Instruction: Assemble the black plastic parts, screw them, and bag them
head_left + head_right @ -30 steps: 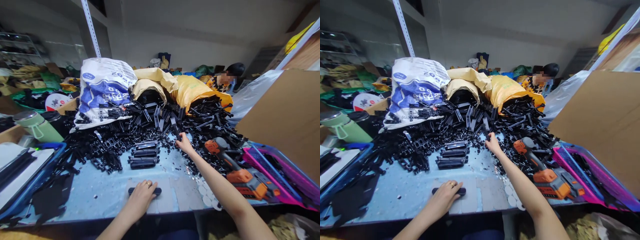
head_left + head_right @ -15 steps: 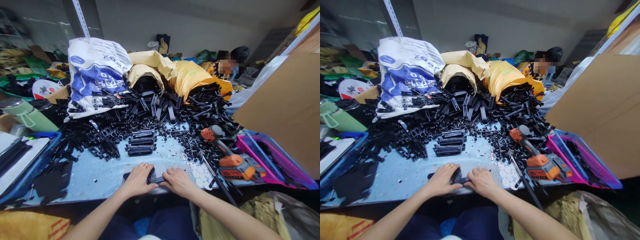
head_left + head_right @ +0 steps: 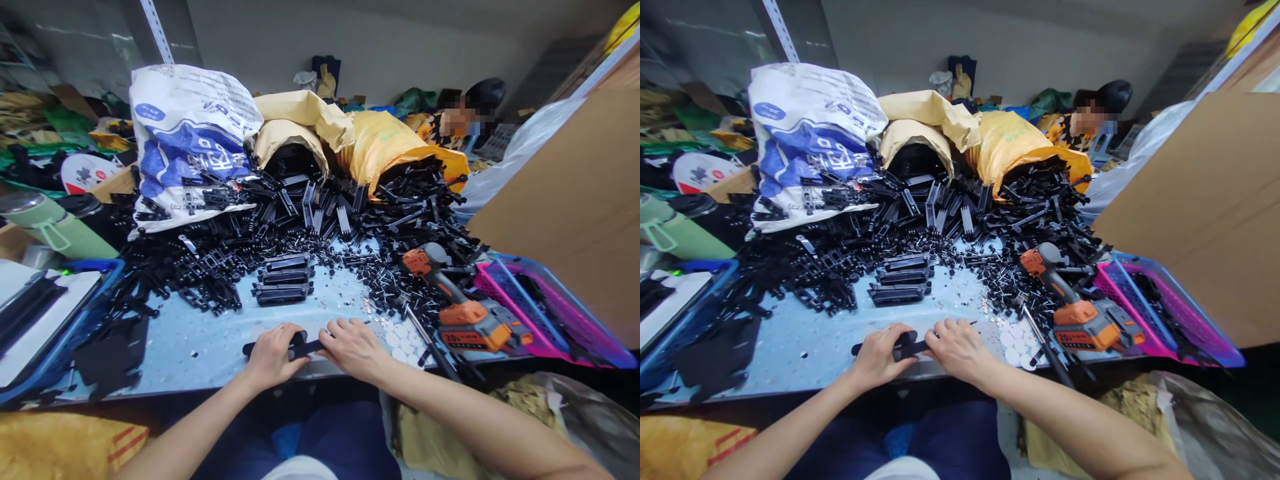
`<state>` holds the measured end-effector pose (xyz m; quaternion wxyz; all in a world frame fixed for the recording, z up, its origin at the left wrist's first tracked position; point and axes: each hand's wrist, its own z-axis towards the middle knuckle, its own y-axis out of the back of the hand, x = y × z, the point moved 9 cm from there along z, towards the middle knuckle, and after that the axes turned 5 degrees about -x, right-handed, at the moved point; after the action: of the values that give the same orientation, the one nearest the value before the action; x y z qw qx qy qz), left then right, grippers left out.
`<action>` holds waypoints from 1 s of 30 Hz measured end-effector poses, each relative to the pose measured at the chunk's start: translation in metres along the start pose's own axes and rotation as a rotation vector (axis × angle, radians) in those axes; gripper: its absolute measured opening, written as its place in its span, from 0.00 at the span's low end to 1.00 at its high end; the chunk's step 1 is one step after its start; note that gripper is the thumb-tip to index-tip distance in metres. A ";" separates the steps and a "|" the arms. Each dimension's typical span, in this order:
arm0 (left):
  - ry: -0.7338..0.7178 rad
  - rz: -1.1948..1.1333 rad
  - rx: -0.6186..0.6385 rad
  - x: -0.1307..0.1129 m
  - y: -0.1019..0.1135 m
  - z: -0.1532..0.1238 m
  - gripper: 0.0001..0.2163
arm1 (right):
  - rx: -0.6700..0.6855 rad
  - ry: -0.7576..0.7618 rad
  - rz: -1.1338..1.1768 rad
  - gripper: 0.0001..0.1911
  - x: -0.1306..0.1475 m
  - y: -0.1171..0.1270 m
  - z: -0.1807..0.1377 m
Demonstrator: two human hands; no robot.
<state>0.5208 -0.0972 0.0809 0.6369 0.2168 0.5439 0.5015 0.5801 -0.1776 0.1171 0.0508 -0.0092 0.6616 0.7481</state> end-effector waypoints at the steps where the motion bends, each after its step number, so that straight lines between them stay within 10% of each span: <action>1: 0.004 0.000 -0.004 0.001 0.000 0.001 0.18 | -0.002 0.009 -0.006 0.14 0.000 0.002 0.001; 13: 0.028 0.033 0.115 -0.010 -0.015 0.013 0.23 | 0.016 0.038 0.037 0.17 -0.021 -0.029 -0.009; 23: 0.135 -0.106 -0.007 -0.003 -0.058 0.184 0.07 | -0.067 -0.146 0.269 0.16 -0.044 -0.043 -0.040; 30: 0.246 -0.389 -0.119 0.005 -0.023 0.119 0.13 | -0.196 -0.555 0.367 0.13 -0.157 -0.041 0.021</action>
<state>0.6381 -0.0698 0.0974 0.6622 0.0072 0.6184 0.4231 0.7414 -0.1619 0.0916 0.0923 0.3091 0.5382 0.7786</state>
